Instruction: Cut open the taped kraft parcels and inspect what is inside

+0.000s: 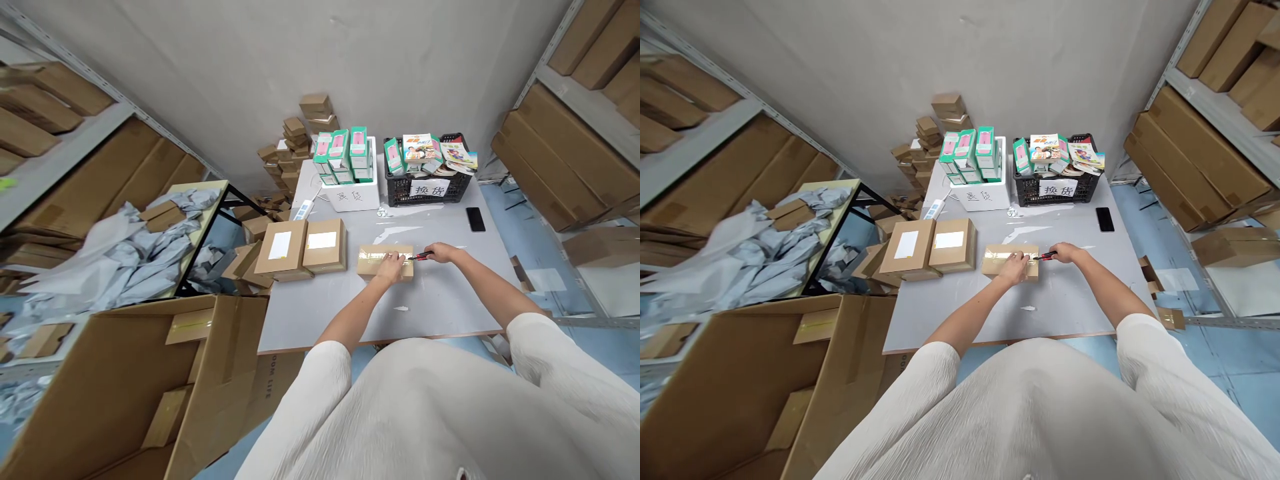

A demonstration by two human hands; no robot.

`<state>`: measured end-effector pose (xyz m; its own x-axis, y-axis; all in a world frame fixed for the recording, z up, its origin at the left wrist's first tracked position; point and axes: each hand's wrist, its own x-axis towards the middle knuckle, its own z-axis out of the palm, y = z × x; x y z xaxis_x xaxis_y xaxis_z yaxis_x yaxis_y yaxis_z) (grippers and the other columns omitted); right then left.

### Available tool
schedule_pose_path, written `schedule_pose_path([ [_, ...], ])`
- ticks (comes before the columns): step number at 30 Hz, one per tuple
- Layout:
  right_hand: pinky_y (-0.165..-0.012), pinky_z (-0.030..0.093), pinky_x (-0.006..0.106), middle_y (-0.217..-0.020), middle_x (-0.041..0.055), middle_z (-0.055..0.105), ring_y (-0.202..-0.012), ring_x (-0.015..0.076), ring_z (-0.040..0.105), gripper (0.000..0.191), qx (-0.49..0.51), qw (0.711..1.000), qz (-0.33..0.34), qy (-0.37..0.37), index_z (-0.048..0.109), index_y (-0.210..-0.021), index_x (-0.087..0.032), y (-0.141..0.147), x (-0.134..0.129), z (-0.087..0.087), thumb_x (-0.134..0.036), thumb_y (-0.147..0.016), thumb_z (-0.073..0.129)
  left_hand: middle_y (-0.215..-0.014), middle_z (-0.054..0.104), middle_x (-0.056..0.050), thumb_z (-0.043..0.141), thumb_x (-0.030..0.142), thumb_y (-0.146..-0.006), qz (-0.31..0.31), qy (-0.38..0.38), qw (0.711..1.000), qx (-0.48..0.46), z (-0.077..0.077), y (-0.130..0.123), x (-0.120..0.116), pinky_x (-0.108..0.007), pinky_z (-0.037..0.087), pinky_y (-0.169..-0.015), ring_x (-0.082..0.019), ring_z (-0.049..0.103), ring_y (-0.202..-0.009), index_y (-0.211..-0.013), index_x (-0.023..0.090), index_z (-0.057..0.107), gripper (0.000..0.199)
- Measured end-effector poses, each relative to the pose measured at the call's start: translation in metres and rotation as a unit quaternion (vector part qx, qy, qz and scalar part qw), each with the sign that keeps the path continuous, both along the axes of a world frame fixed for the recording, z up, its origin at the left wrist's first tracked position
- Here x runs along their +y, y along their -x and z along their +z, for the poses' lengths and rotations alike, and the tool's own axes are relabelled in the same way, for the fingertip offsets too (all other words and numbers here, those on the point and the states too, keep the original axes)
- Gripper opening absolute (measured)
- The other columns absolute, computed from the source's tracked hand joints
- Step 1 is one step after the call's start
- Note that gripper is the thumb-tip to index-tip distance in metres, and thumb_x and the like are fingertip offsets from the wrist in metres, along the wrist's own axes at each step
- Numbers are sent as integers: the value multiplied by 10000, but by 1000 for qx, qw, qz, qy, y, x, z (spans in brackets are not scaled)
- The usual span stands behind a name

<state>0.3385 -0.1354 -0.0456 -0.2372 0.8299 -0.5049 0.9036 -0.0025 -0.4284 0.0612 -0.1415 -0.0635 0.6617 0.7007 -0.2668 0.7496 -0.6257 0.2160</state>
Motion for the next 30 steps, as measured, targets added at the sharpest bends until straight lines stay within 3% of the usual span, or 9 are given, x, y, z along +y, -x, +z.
schedule_pose_path([
  [6, -607, 452, 268, -723, 2, 728, -652, 167, 620, 314, 107, 986, -46, 116, 772, -860, -257, -16, -17, -7, -570, -844, 771, -1437, 573, -152, 904, 252, -828, 13, 16, 1000, 7, 1, 0, -1, -454, 445, -1177, -355, 624, -1315, -1366, 240, 564, 637],
  [12, -605, 463, 248, -713, -13, 724, -694, 166, 647, 404, 194, 964, -70, 165, 763, -862, -239, -13, -44, -15, -633, -792, 818, -1459, 551, -161, 890, 240, -848, 32, 19, 999, 3, 4, -3, -3, -442, 472, -1133, -367, 618, -1332, -1430, 243, 538, 680],
  [17, -631, 497, 252, -760, -11, 747, -749, 181, 687, 441, 239, 950, -168, 116, 712, -913, -223, -3, -60, -22, -656, -863, 781, -1460, 554, -163, 867, 216, -856, 20, 17, 1000, 0, 5, -1, -2, -441, 447, -1161, -351, 624, -1320, -1468, 231, 525, 702],
  [22, -612, 508, 253, -891, 36, 802, -730, 181, 706, 436, 254, 932, -243, 88, 642, -968, -224, -8, -63, -15, -637, -917, 774, -1544, 516, -159, 843, 381, -897, 37, 31, 997, -64, 2, 8, 2, -454, 454, -1174, -357, 610, -1347, -1608, 269, 426, 832],
  [26, -695, 537, 270, -899, 31, 793, -744, 178, 691, 377, 222, 950, -218, 35, 682, -1041, -221, -7, -65, -6, -586, -1050, 590, -1591, 501, -171, 560, 325, -1075, 83, 22, 992, -94, 0, 6, 12, -456, 477, -1150, -326, 611, -1334, -1573, 251, 492, 508],
  [30, -860, 565, 325, -1020, 35, 800, -905, 222, 712, 402, 176, 972, -151, -32, 771, -1139, -255, 0, -73, -2, -527, -1098, 478, -1593, 520, -152, 580, 204, -1026, 86, -1, 994, -68, -4, 0, 22, -487, 412, -1220, -327, 521, -1457, -1513, 290, 538, 497],
])
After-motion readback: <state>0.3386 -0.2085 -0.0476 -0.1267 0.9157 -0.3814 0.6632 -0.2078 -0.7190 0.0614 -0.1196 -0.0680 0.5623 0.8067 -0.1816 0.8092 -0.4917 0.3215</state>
